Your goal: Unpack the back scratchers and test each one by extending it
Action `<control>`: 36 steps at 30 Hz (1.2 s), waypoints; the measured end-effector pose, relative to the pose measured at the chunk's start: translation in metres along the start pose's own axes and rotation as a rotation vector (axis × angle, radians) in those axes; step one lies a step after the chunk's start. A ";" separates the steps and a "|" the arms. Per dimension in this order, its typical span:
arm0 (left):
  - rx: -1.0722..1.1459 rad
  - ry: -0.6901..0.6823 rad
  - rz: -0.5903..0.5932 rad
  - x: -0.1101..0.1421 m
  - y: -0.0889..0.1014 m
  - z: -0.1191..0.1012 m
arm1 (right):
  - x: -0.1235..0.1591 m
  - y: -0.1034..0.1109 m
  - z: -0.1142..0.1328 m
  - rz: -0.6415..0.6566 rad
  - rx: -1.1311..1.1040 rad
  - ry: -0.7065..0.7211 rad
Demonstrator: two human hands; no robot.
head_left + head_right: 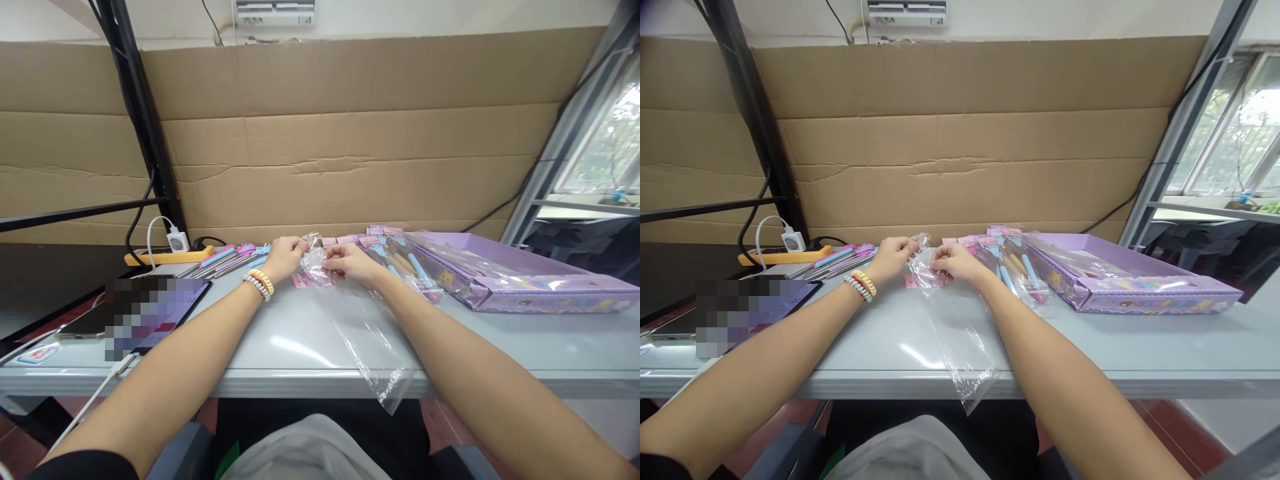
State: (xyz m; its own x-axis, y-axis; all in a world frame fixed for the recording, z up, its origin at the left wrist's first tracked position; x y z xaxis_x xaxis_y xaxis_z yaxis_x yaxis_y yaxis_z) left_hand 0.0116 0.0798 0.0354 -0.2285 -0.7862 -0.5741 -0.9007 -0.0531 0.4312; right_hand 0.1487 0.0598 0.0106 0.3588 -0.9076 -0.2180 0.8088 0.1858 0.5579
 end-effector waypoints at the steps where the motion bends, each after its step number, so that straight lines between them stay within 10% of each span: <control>1: 0.010 0.006 0.004 0.000 -0.001 0.001 | 0.000 0.000 0.000 -0.002 0.003 -0.002; 12: 0.238 0.035 0.109 0.003 -0.011 0.004 | -0.001 0.014 0.000 -0.184 0.000 0.034; 36: 0.238 0.068 0.052 0.004 -0.007 0.006 | -0.003 0.010 -0.003 -0.148 0.057 0.030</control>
State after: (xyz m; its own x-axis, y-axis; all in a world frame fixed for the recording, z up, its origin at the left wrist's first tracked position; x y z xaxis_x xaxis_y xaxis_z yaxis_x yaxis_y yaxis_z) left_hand 0.0151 0.0807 0.0259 -0.2591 -0.8241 -0.5037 -0.9517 0.1288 0.2787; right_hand 0.1568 0.0648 0.0145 0.2516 -0.9117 -0.3247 0.8267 0.0280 0.5620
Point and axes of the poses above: each hand's wrist, its own x-axis away from the middle knuckle, its own y-axis out of the back of the hand, z = x × y, the point moved 7 cm from there along -x, towards the middle knuckle, and after that the axes turned 14 degrees about x, right-handed, at the moved point
